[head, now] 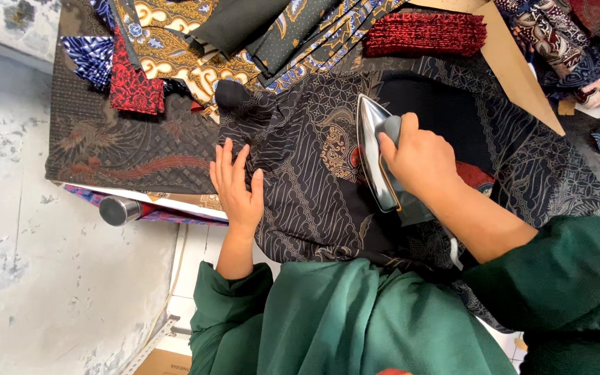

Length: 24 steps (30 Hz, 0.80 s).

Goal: The person irons a patterned black shirt on a table using an iron and a red cloth, then folds the shirt. The person then irons a patterned blue shirt using the same method. Other people are present in the background.

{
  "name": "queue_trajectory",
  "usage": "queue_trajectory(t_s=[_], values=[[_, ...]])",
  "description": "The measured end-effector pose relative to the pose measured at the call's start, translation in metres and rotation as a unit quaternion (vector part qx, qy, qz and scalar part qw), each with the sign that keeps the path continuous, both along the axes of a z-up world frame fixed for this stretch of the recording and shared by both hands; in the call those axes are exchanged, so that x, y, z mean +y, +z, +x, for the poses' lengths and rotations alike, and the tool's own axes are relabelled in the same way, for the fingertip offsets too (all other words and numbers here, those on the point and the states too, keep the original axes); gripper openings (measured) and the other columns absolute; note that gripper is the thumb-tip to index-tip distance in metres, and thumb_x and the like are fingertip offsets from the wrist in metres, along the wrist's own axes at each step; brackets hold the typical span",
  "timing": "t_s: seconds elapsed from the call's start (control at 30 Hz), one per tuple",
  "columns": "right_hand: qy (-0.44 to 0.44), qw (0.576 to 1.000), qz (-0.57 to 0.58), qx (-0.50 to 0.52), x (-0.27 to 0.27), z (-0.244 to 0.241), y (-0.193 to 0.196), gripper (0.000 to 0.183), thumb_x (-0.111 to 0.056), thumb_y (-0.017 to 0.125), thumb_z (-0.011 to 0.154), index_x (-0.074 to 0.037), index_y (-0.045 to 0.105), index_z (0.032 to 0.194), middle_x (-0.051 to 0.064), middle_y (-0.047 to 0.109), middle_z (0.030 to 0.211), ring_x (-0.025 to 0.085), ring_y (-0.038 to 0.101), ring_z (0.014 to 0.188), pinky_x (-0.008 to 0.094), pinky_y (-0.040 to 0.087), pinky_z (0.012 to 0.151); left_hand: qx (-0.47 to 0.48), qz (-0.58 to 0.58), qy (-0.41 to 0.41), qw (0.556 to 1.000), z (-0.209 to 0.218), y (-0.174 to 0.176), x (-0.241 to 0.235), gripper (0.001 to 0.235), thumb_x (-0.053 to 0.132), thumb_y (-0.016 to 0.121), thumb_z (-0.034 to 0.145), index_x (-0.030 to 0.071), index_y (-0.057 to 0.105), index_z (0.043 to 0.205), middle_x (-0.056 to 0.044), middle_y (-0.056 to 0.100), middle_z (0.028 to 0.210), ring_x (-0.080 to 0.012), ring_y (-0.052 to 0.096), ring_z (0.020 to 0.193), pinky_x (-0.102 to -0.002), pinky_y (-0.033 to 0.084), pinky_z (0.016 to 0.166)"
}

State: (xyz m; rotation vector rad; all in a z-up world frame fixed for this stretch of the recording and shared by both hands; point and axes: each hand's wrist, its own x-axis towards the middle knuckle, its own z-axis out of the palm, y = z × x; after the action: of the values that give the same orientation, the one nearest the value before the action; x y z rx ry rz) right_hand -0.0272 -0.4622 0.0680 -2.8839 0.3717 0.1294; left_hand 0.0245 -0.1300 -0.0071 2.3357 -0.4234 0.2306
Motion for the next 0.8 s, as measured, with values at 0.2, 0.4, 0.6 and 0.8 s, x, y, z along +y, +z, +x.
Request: queue_trajectory(t_s=[0.2,0.4,0.6,0.8], values=[[0.006,1.000,-0.003,-0.016,0.0005,0.0096,-0.0032,0.043,-0.043,0.062,0.102,0.000,0.051,0.105,0.023,0.067,0.068,0.044,0.068,0.061,0.053,0.054,0.053,-0.001,0.001,0.004,1.000,-0.0001,-0.0010,-0.0005,0.045,0.031,0.058,0.105,0.006,0.060,0.143,-0.017,0.043,0.162,-0.0419,0.032,0.155,-0.061,0.018,0.127],[0.009,1.000,0.001,-0.016,0.0004,0.0095,-0.0035,0.044,-0.043,0.061,0.102,-0.001,0.051,0.104,0.022,0.067,0.068,0.043,0.068,0.061,0.053,0.053,0.052,-0.005,0.008,0.007,1.000,-0.0003,-0.0009,-0.0004,0.045,0.030,0.058,0.104,0.007,0.061,0.142,-0.017,0.043,0.162,-0.0419,0.032,0.155,-0.061,0.018,0.127],[0.011,1.000,-0.001,-0.017,-0.0006,0.0106,-0.0039,0.044,-0.043,0.061,0.103,-0.001,0.051,0.103,0.022,0.067,0.068,0.043,0.068,0.061,0.052,0.053,0.052,-0.003,0.007,0.006,1.000,-0.0001,-0.0031,-0.0006,0.045,0.030,0.058,0.105,0.006,0.061,0.142,-0.017,0.043,0.162,-0.0421,0.032,0.155,-0.061,0.018,0.127],[0.012,1.000,0.002,-0.021,0.0000,0.0093,-0.0032,0.043,-0.043,0.061,0.103,-0.001,0.051,0.103,0.022,0.067,0.068,0.042,0.068,0.060,0.052,0.053,0.051,-0.007,0.009,0.008,1.000,-0.0009,-0.0031,-0.0005,0.044,0.030,0.057,0.105,0.007,0.061,0.142,-0.017,0.043,0.162,-0.0417,0.033,0.155,-0.061,0.019,0.127]])
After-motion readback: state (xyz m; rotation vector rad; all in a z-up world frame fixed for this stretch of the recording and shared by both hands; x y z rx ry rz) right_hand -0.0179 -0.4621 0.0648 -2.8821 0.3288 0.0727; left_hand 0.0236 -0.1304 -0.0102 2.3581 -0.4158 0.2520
